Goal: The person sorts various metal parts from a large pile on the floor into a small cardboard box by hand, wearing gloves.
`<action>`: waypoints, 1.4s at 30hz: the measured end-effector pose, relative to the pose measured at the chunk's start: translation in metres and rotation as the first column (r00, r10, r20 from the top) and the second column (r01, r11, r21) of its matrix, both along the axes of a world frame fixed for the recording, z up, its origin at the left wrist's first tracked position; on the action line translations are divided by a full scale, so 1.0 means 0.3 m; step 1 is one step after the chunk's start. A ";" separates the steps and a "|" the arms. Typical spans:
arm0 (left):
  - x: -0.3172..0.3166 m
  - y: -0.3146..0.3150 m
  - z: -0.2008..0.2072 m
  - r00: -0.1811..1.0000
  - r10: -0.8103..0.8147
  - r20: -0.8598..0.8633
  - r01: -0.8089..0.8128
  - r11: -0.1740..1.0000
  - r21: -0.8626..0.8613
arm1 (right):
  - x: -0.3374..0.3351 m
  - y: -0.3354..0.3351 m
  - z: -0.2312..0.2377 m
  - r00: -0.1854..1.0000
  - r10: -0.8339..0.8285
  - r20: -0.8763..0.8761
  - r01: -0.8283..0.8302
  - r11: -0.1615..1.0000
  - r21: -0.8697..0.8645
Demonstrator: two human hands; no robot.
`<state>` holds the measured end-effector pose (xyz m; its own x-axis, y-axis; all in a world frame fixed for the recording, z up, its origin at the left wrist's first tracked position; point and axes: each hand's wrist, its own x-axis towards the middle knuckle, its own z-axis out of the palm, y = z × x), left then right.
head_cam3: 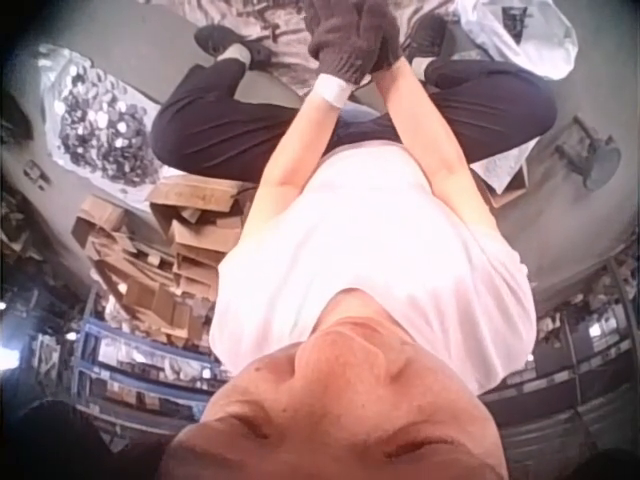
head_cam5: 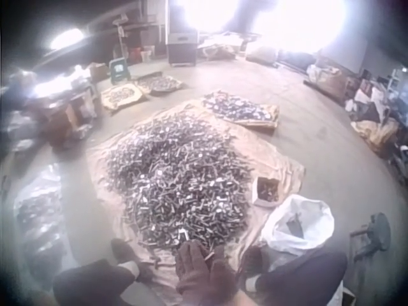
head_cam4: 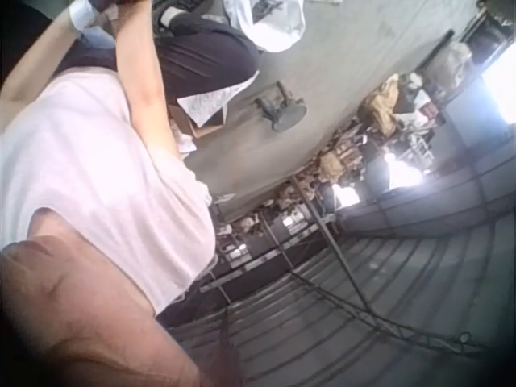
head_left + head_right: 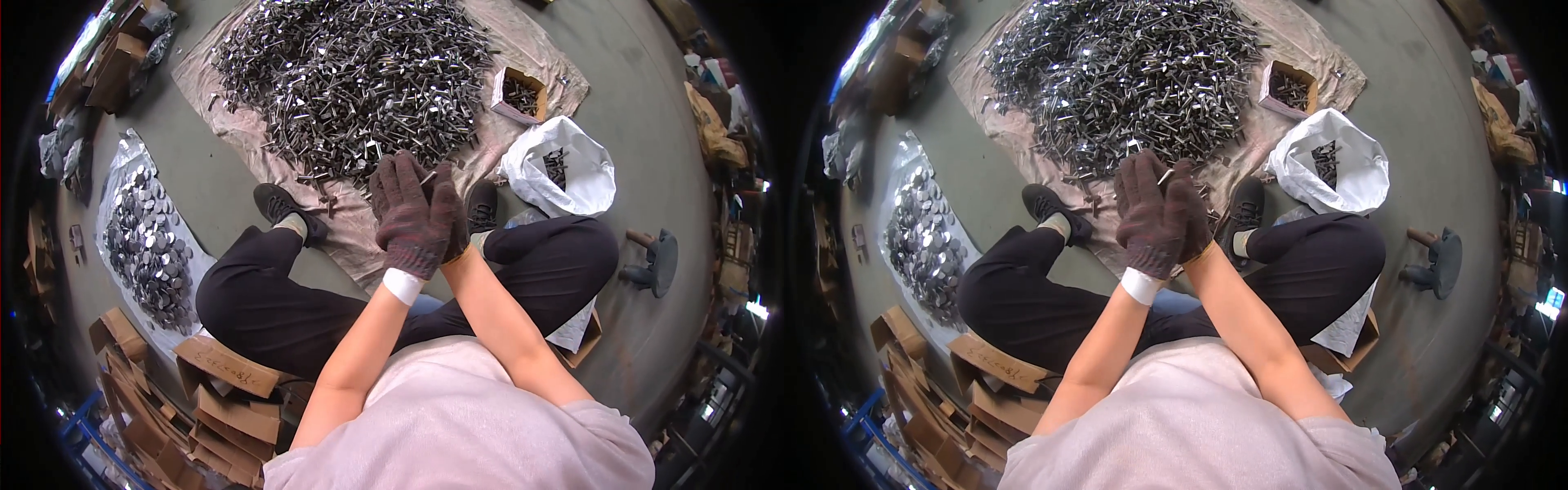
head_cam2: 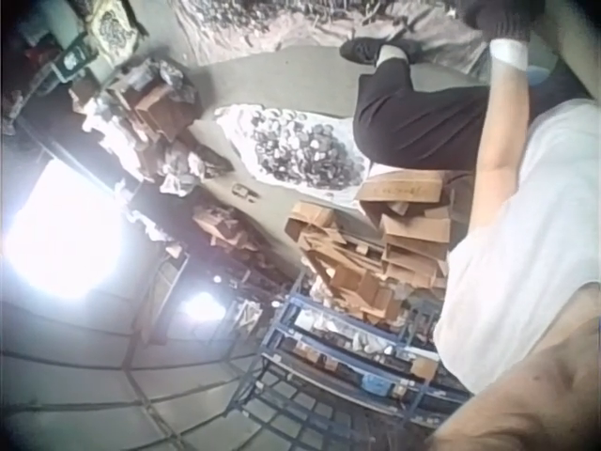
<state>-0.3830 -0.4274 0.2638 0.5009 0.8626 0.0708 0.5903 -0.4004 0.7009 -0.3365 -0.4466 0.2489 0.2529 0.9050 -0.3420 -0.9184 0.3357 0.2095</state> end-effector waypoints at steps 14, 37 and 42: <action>-0.296 0.098 -0.053 0.579 0.676 0.455 -0.004 0.560 -0.828 | 0.077 -0.067 -0.015 0.994 0.082 0.074 -0.088 0.993 0.081; -0.270 0.035 -0.150 0.650 0.734 0.200 0.307 -0.013 -0.952 | 0.107 -0.129 -0.117 0.984 0.173 0.046 -0.170 0.984 -0.055; -0.259 0.034 -0.148 0.669 0.725 0.162 0.243 -0.007 -0.970 | 0.111 -0.133 -0.132 0.978 0.194 0.074 -0.189 0.979 -0.072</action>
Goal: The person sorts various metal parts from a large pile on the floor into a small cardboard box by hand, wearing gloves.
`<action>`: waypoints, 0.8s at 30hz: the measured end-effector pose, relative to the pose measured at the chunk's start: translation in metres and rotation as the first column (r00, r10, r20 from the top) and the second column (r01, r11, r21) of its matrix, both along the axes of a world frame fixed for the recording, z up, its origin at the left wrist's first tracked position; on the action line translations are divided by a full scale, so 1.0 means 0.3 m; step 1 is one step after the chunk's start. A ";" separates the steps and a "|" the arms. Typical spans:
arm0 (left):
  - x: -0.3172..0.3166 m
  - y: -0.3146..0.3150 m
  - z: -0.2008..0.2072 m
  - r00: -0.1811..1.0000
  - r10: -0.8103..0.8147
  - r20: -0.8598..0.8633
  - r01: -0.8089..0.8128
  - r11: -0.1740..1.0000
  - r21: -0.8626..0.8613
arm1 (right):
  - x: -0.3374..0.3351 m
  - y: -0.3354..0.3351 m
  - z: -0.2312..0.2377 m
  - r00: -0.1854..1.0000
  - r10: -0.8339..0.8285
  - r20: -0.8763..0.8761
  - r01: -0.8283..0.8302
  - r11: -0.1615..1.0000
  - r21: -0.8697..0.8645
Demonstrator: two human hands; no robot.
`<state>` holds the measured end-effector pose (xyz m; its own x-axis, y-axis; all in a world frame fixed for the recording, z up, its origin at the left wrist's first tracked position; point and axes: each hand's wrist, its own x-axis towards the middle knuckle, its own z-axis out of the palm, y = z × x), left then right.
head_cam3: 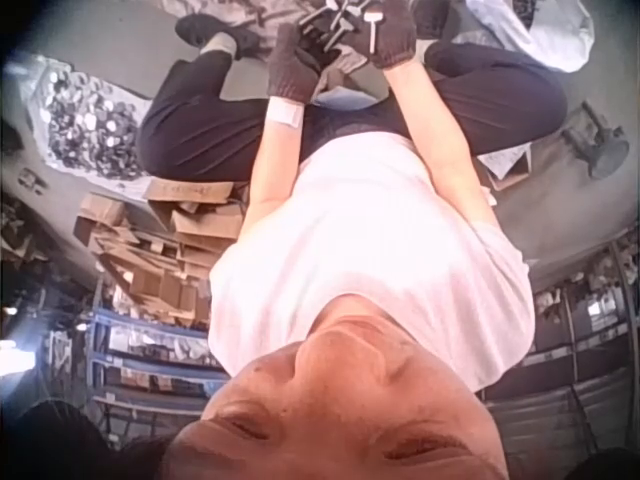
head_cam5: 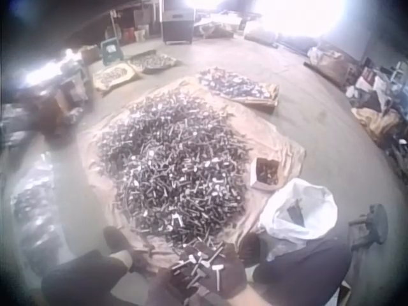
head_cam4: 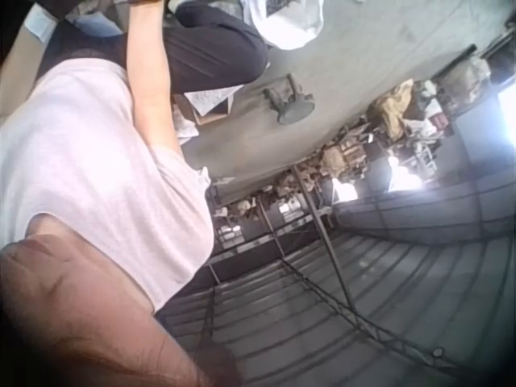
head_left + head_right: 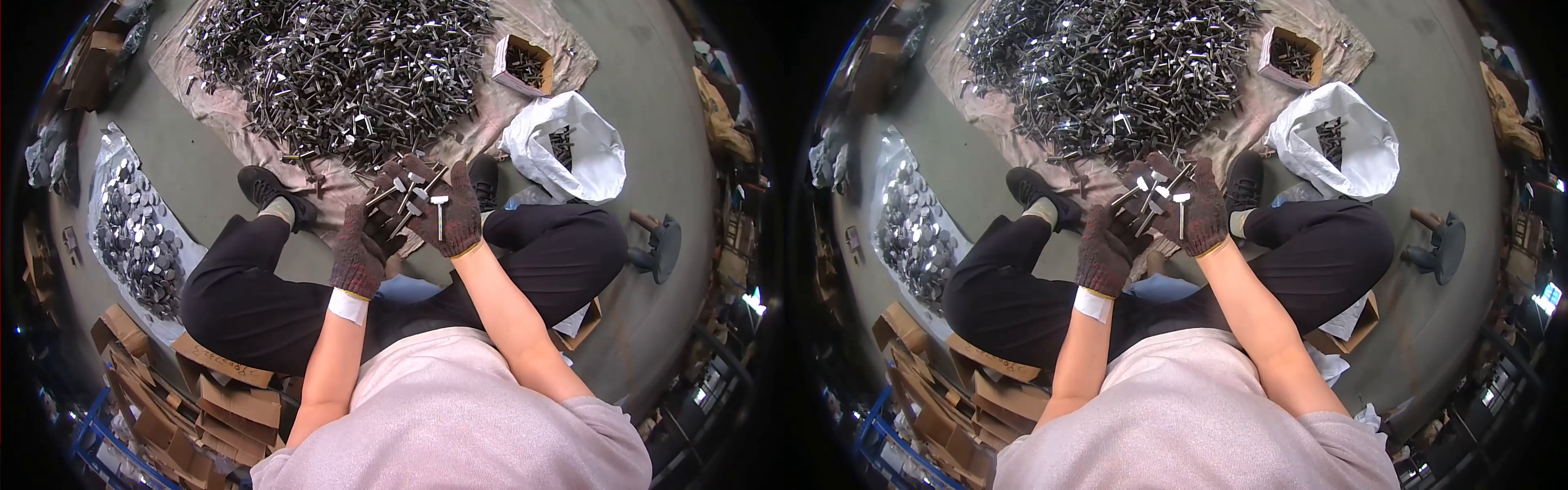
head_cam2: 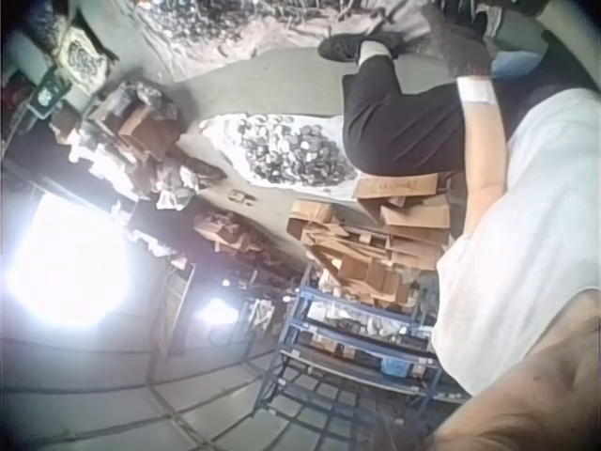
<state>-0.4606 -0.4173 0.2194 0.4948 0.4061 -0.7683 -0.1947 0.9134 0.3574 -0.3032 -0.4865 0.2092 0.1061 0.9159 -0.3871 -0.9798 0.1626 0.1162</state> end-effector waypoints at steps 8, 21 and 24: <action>0.021 0.000 -0.001 0.999 -0.019 -0.041 0.020 1.000 0.024 | 0.007 0.009 0.006 1.000 -0.022 0.014 0.023 0.994 -0.105; 0.084 -0.012 -0.007 0.991 -0.130 0.010 0.130 0.992 -0.003 | 0.557 -0.237 0.346 0.864 -0.340 0.372 0.412 0.901 -0.135; 0.100 -0.015 -0.005 0.991 -0.131 0.033 0.131 0.991 -0.009 | 0.730 -0.269 0.396 0.788 -0.227 0.572 0.558 0.654 -0.510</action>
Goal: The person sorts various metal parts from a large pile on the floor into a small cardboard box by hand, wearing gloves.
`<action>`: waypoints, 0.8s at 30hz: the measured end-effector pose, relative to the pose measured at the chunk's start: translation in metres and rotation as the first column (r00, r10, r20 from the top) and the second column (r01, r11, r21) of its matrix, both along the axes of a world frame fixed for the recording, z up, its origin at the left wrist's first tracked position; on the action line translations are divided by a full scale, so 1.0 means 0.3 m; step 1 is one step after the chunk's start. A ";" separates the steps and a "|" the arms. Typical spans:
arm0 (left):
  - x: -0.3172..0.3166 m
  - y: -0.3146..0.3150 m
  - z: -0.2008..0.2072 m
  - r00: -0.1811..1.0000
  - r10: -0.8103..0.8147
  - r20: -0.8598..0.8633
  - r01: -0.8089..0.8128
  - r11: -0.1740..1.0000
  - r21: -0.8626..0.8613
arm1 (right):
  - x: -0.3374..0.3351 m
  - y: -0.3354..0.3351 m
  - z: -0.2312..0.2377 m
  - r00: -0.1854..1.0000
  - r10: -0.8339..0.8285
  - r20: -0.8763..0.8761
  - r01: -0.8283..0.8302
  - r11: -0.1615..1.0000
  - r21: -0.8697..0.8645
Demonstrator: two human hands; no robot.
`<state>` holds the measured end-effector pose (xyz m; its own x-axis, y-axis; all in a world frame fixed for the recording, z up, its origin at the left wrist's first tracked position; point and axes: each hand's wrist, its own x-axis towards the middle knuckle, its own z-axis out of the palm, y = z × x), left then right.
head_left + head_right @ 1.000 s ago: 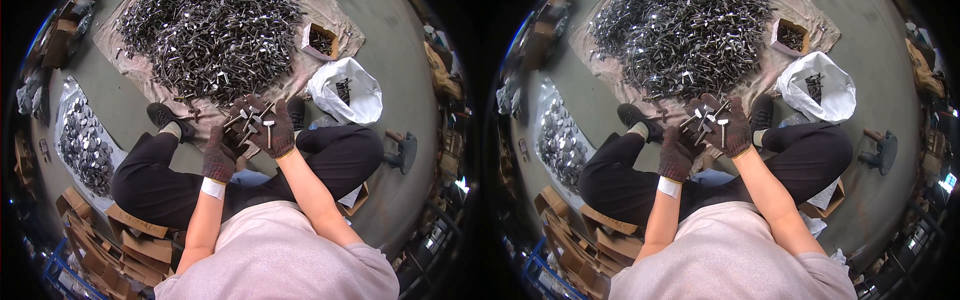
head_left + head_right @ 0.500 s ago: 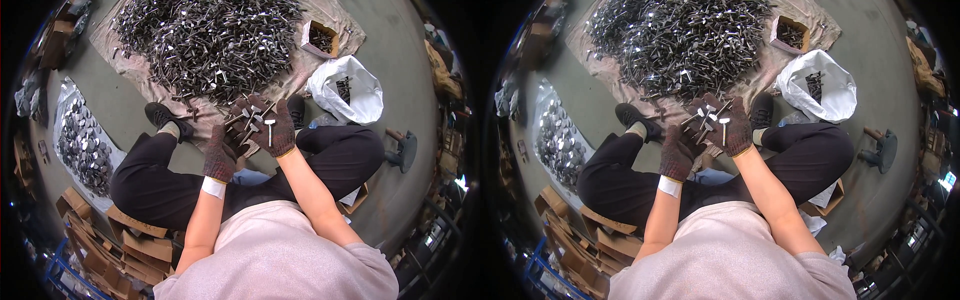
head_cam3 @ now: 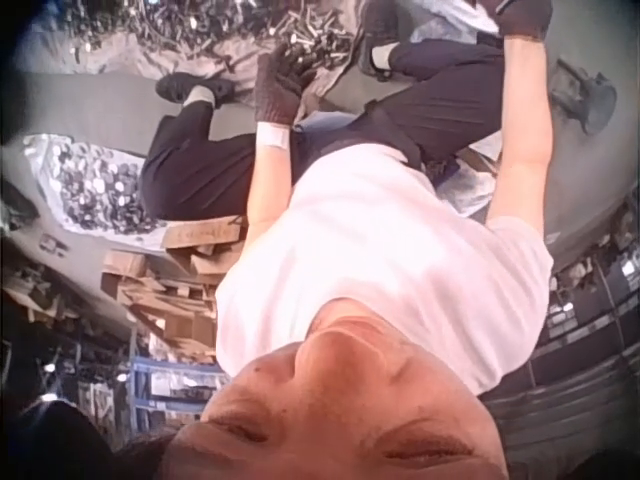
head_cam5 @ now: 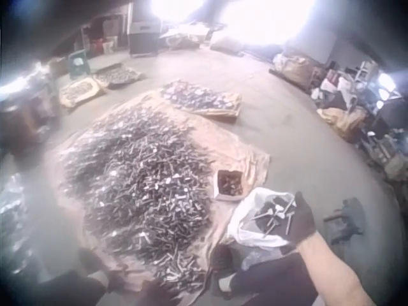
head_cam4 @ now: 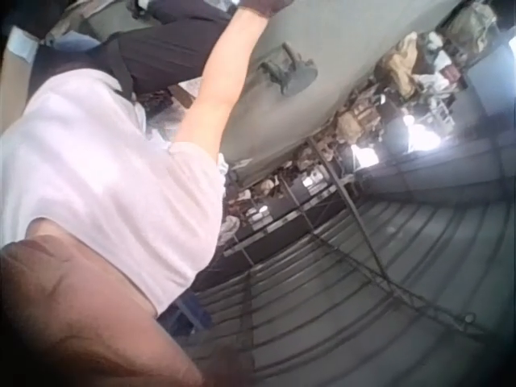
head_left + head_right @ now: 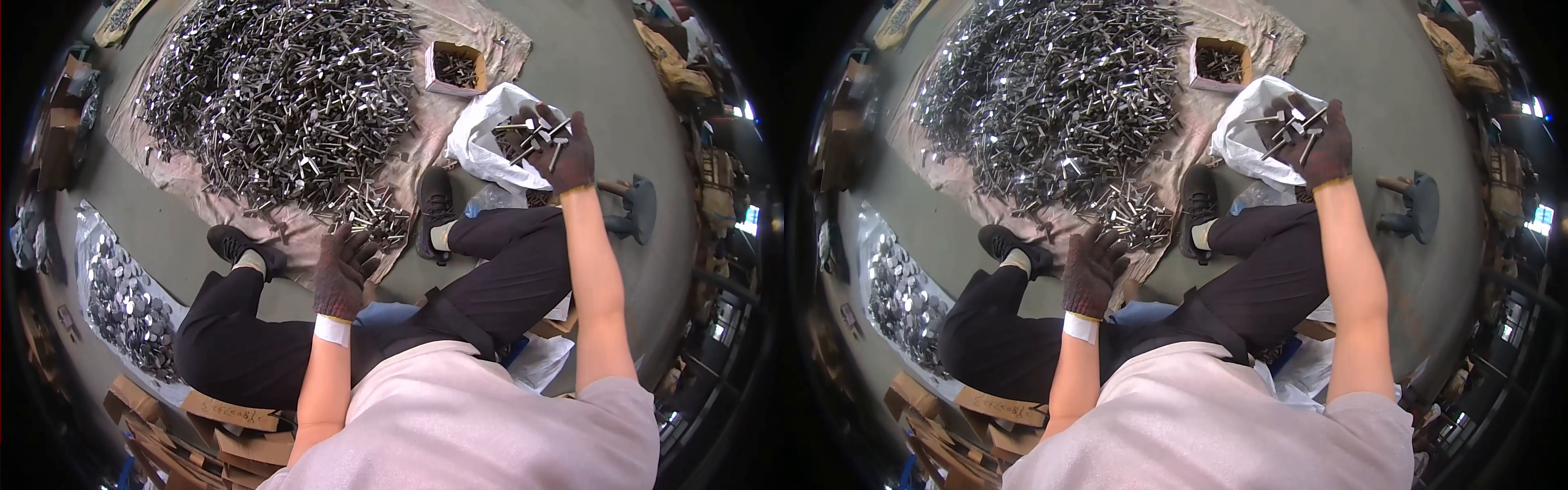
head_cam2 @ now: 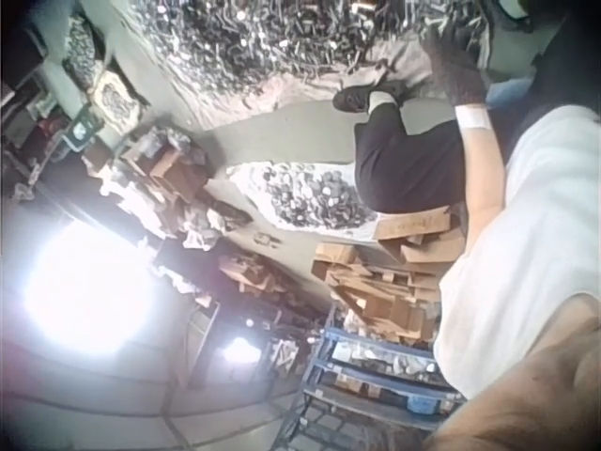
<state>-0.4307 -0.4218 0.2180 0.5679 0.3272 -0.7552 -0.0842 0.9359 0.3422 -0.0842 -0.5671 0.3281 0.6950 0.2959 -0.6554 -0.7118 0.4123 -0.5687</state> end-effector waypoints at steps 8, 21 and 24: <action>-0.028 0.026 -0.059 0.988 0.014 -0.154 -0.016 1.000 -0.010 | 0.297 -0.117 -0.095 0.898 -0.061 0.436 0.357 0.679 -0.642; 0.233 0.380 -0.391 0.741 -0.054 -0.670 0.636 0.376 0.673 | 0.243 -0.281 0.088 0.797 -0.294 0.527 0.268 0.955 0.127; 0.369 0.509 -0.420 0.344 0.110 -0.932 0.928 -0.187 0.321 | 0.243 -0.334 0.088 0.823 -0.200 0.531 0.064 0.963 0.263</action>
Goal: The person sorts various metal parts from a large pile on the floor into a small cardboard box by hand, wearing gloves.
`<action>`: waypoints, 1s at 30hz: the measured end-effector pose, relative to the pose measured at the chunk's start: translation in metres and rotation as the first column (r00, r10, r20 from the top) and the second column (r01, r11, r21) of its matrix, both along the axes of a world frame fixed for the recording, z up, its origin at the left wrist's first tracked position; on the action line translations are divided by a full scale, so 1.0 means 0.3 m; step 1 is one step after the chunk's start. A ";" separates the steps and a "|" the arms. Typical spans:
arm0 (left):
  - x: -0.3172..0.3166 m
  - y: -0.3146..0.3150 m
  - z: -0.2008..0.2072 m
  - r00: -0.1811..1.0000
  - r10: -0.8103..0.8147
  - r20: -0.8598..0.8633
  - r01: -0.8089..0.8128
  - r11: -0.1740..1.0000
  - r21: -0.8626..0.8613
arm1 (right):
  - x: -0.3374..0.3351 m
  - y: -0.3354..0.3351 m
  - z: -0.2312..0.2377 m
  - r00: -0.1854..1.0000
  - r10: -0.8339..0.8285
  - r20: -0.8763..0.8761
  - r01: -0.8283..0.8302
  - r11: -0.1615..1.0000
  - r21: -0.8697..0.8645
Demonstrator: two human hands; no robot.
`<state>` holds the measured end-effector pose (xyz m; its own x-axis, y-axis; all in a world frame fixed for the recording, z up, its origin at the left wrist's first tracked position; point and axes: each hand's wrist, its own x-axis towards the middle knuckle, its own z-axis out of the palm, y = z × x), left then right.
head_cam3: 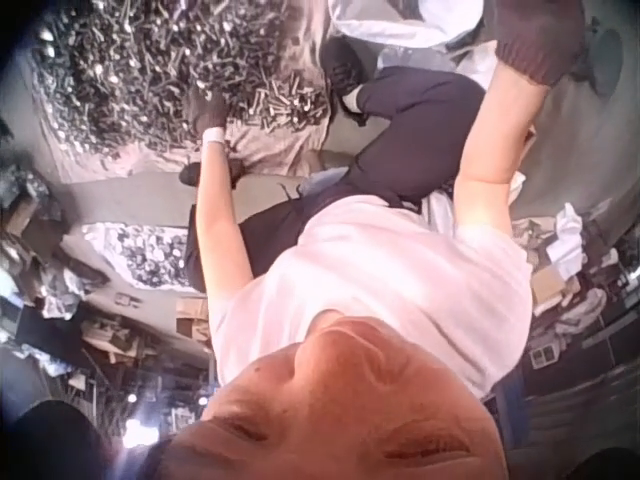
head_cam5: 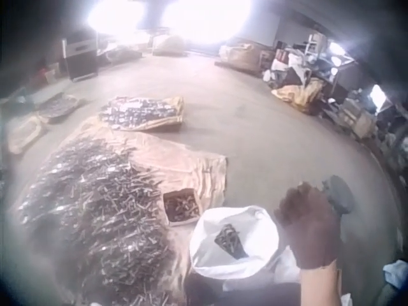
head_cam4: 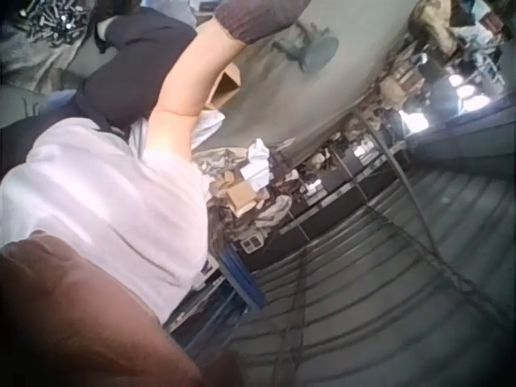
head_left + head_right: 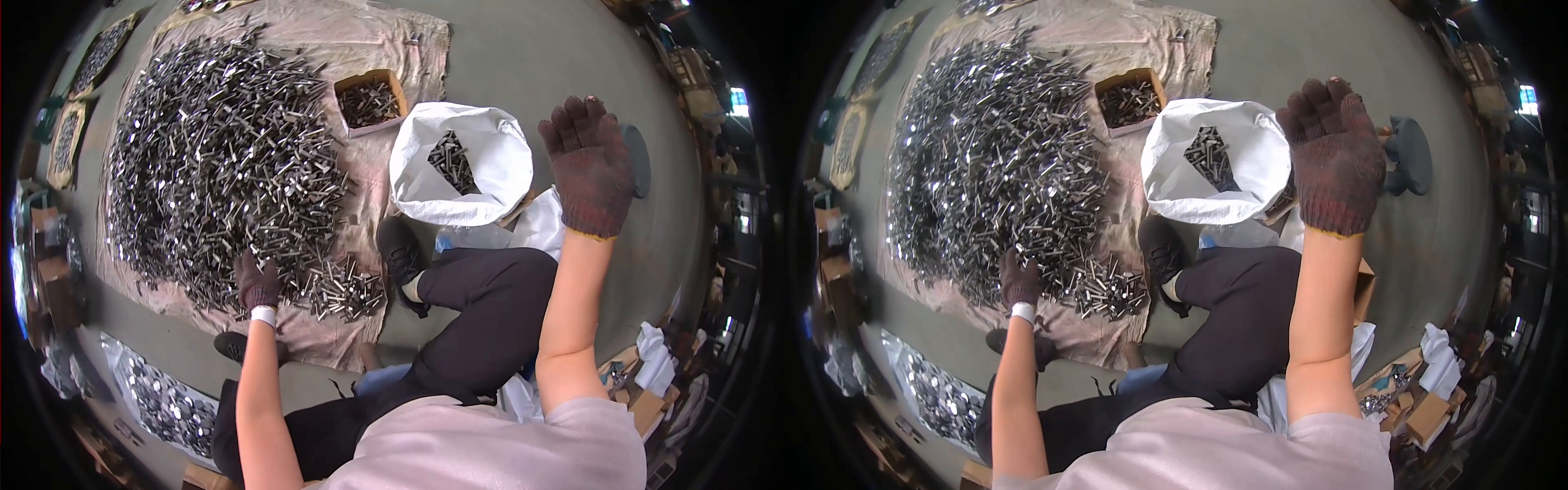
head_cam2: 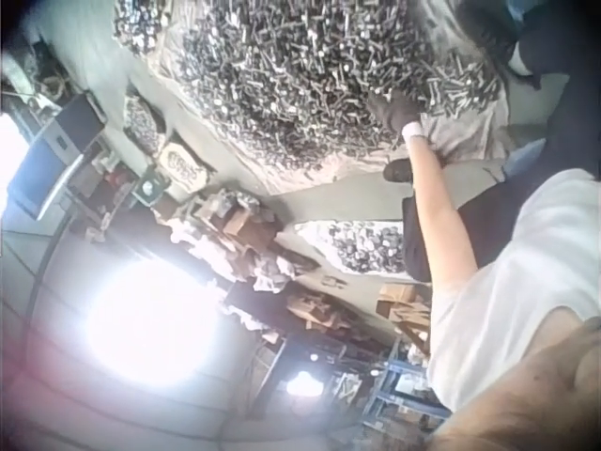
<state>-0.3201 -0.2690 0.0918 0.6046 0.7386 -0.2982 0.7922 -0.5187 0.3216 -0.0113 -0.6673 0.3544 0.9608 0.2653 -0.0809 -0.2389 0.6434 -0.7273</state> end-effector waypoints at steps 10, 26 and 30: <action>0.434 0.141 0.081 0.761 -0.329 -0.560 0.404 0.915 0.011 | -0.038 0.103 0.058 0.994 0.060 0.094 -0.049 0.993 -0.112; 0.378 0.156 0.036 0.751 -0.536 -0.385 0.553 0.830 -0.076 | -0.053 0.225 0.058 0.976 0.202 0.081 -0.186 0.968 -0.169; 0.411 0.150 0.059 0.714 -0.492 -0.498 0.512 0.852 -0.108 | -0.031 0.248 0.043 0.867 0.457 0.199 -0.428 0.887 -0.173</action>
